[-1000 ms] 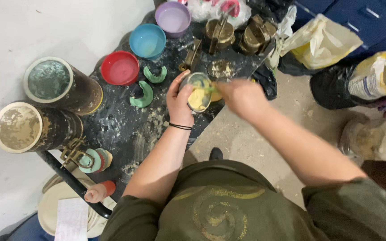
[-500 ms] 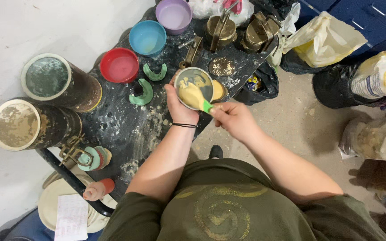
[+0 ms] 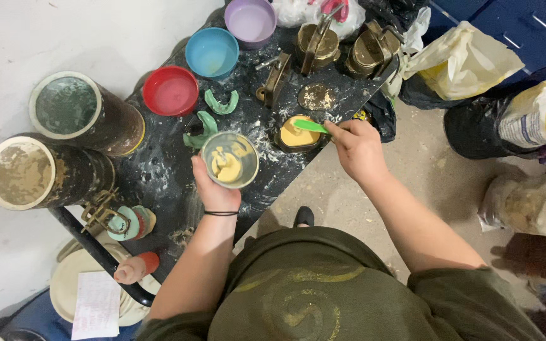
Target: The person scoops a yellow paste from a container using a green spatula and fills several small metal molds on a cluttered workbench. They repeatedly transfer the paste, smooth it into the molds, and move the filled molds to a nearby blue surface.
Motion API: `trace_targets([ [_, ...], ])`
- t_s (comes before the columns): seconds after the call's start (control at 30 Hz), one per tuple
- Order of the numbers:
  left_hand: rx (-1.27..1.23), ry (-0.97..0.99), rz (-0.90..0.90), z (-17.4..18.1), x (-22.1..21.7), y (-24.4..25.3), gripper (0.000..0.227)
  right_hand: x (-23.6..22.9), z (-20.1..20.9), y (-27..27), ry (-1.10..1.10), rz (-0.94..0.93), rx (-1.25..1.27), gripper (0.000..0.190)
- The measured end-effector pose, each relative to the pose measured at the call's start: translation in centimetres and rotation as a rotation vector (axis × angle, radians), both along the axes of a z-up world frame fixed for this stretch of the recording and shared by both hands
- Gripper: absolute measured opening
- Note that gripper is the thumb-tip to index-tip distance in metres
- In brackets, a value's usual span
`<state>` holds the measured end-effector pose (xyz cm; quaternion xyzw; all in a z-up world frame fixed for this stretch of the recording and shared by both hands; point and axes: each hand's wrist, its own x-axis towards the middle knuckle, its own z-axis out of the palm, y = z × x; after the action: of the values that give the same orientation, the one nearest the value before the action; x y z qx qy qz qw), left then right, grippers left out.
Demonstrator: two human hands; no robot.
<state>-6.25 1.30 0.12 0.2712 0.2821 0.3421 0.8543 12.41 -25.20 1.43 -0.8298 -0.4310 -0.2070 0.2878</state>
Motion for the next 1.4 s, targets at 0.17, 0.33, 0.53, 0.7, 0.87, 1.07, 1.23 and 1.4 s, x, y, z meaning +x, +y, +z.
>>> trace_targets([
  [0.17,0.000,0.018,0.034,1.9,-1.7,-1.6,0.049,-0.3,0.5,0.0,-0.044,0.032,0.035,0.027],
  [0.33,-0.034,-0.014,0.015,0.7,-2.4,-1.8,0.040,-0.1,0.8,0.3,-0.015,0.088,0.038,0.031],
  [0.53,0.014,-0.031,-0.050,1.9,-2.4,-2.5,0.043,-0.8,0.3,1.0,0.033,0.069,0.001,0.026],
  [0.7,0.037,-0.044,-0.049,1.4,-2.6,-2.4,0.038,-0.5,0.0,0.7,-0.103,0.042,-0.024,0.031],
  [0.87,0.051,-0.057,-0.065,1.8,-2.8,-2.3,0.041,-0.9,-0.3,1.1,-0.089,0.060,0.014,0.033],
  [1.07,0.071,-0.069,-0.104,1.9,-2.5,-2.3,0.038,-0.1,-1.8,1.2,-0.143,0.034,0.040,0.031],
  [1.23,0.062,-0.045,-0.114,1.7,-2.0,-2.5,0.039,0.1,-1.3,0.7,-0.162,-0.001,0.061,0.023],
  [1.4,0.075,-0.010,-0.248,2.9,-0.8,-2.1,0.038,-0.9,-0.2,-0.5,0.121,0.001,0.127,0.027],
])
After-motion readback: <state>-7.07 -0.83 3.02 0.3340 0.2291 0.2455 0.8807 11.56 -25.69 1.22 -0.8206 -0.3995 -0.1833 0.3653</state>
